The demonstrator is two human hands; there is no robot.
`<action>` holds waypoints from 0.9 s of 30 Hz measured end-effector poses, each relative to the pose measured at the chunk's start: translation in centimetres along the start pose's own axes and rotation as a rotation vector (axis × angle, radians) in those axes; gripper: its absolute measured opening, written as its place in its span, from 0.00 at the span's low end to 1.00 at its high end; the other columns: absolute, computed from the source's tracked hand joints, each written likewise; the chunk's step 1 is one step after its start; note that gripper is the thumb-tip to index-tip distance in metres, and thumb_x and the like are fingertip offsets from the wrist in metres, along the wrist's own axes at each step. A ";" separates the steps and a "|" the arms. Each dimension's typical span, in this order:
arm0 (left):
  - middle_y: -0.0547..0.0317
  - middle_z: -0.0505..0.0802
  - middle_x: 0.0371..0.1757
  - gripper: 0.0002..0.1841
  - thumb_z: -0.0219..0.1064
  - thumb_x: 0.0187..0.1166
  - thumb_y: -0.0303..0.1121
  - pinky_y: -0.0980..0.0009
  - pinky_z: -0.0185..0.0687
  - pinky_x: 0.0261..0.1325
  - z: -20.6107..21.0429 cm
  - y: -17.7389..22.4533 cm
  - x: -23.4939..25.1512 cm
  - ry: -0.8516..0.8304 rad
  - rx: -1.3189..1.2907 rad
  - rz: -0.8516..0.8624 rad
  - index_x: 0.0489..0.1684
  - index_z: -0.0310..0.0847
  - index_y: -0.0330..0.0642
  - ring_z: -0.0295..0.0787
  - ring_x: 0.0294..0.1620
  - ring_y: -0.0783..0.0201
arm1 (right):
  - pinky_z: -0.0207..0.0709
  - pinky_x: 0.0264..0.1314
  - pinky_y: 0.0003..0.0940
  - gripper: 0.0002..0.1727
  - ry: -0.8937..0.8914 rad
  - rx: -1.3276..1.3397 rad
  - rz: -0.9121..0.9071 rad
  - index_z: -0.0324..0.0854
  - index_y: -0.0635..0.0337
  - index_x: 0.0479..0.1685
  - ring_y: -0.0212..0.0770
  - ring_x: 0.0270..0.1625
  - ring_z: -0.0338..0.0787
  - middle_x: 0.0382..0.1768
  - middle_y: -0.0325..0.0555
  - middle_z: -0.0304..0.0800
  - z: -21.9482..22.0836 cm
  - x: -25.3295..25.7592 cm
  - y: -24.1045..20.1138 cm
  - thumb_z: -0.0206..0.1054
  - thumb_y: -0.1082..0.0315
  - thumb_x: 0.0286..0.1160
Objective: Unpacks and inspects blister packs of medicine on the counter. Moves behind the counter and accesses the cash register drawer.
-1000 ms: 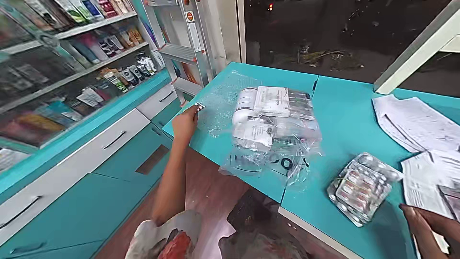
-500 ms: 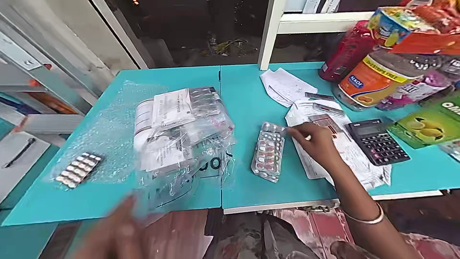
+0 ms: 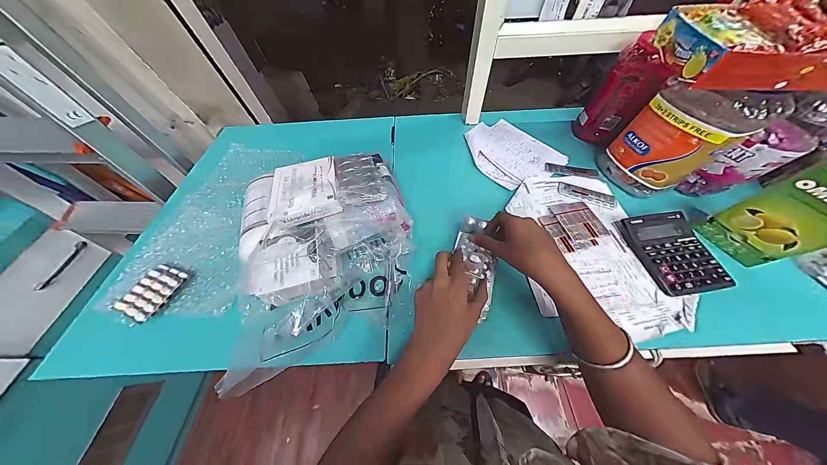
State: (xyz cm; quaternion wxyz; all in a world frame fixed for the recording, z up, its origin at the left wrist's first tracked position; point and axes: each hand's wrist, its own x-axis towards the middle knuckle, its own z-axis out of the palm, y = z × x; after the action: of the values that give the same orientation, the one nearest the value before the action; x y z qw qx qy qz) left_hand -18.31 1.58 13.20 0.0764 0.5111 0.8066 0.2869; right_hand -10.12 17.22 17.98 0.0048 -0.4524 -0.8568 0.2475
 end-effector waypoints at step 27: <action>0.70 0.94 0.35 0.11 0.50 0.92 0.33 0.89 0.68 0.20 -5.4 0.0 -3.5 -0.367 -1.590 -0.233 0.50 0.81 0.50 0.79 0.21 0.87 | 0.75 0.56 0.33 0.01 0.902 -0.191 -1.272 0.75 0.55 0.46 0.42 0.45 0.84 0.47 0.47 0.84 4.7 -9.8 3.4 0.60 0.70 0.86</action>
State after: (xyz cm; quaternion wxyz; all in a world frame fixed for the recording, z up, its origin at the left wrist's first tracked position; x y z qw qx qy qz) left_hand -18.93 -3.50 17.04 0.5753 0.2565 0.3851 0.6745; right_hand -2.79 9.24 14.49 0.4541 0.0699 -0.8841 -0.0852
